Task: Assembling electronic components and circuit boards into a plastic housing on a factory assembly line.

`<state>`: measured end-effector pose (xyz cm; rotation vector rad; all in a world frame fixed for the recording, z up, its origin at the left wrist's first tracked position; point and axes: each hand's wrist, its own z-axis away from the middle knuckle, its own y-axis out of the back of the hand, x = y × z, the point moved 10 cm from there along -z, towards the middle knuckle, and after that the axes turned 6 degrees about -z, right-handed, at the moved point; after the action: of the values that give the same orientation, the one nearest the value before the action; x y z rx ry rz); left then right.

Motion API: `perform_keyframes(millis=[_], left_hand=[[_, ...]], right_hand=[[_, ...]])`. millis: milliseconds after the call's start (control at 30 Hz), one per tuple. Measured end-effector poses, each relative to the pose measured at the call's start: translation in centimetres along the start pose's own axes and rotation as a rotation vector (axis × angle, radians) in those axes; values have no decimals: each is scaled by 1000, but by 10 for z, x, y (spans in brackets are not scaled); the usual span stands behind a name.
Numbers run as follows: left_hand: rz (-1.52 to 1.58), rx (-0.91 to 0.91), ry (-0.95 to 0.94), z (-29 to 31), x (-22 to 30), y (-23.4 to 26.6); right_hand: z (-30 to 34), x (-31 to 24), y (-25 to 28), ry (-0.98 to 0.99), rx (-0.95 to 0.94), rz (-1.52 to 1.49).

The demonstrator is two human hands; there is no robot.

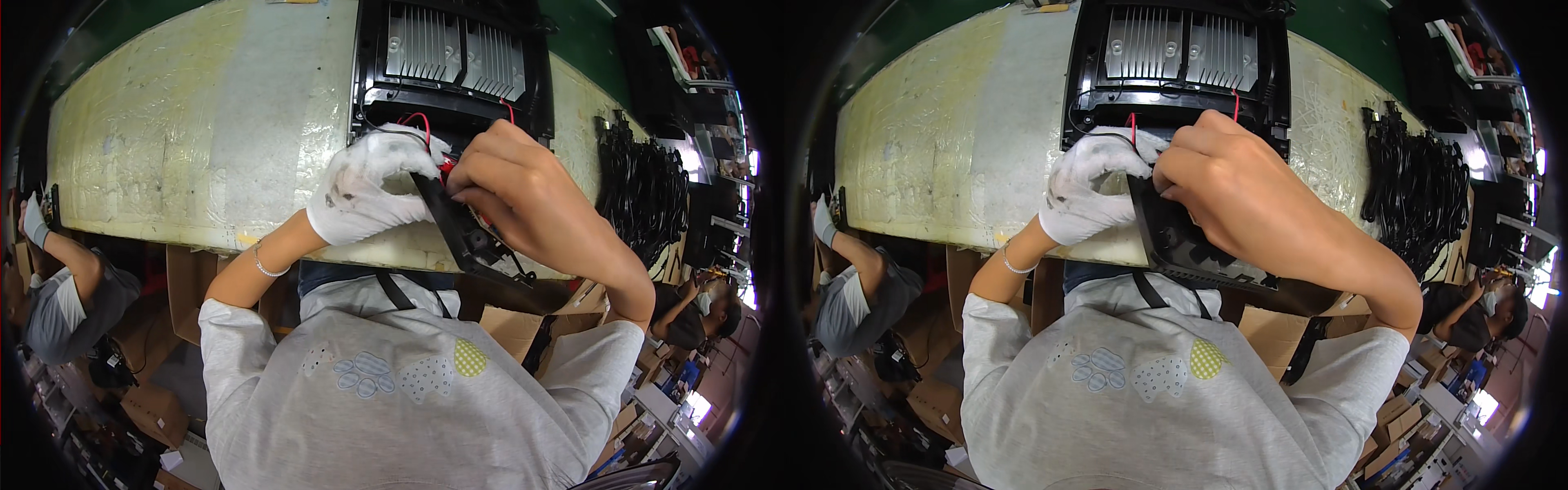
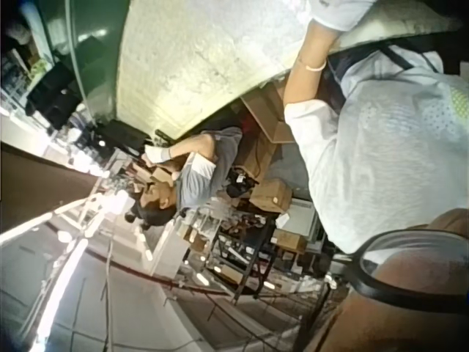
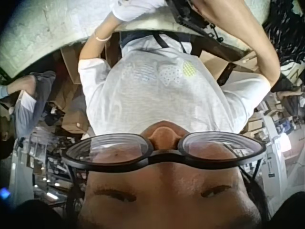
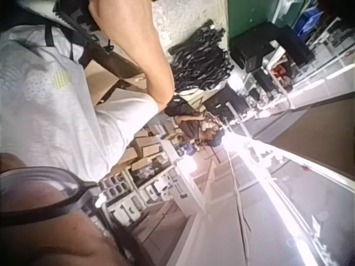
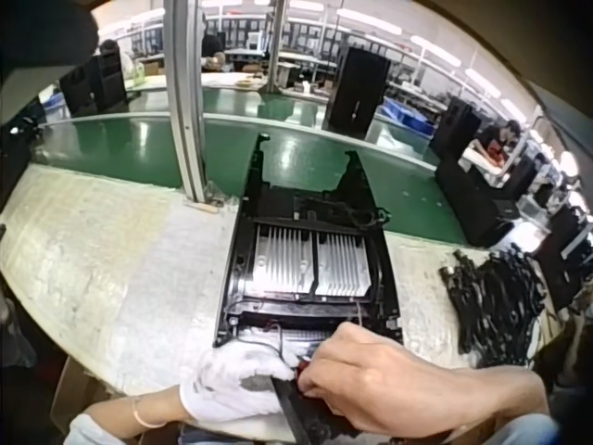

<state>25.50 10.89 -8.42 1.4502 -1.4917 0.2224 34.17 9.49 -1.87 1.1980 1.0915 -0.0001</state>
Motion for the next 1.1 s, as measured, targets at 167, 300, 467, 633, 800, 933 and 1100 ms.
perform_keyframes(millis=[167, 300, 467, 633, 800, 933, 1100], left_hand=[[68, -81, 78, 5, -9, -10], [222, -97, -1, 3, -7, -13], [296, -168, 107, 11, -26, -24], [252, -73, 154, 16, -32, -19], [281, -45, 168, 16, -31, -17], [375, -15, 108, 13, -29, -19], [332, 17, 90, 12, -26, -15]], right_hand=[[-6, -1, -7, 2, -184, 202], [-23, 1, 17, -28, 33, 32], [-30, 11, 5, 105, -40, 234], [-19, 8, -9, 249, -223, 67], [-16, 2, -1, 273, -111, 109], [-14, 13, -2, 206, -108, -15], [-15, 10, -8, 195, -236, 7]])
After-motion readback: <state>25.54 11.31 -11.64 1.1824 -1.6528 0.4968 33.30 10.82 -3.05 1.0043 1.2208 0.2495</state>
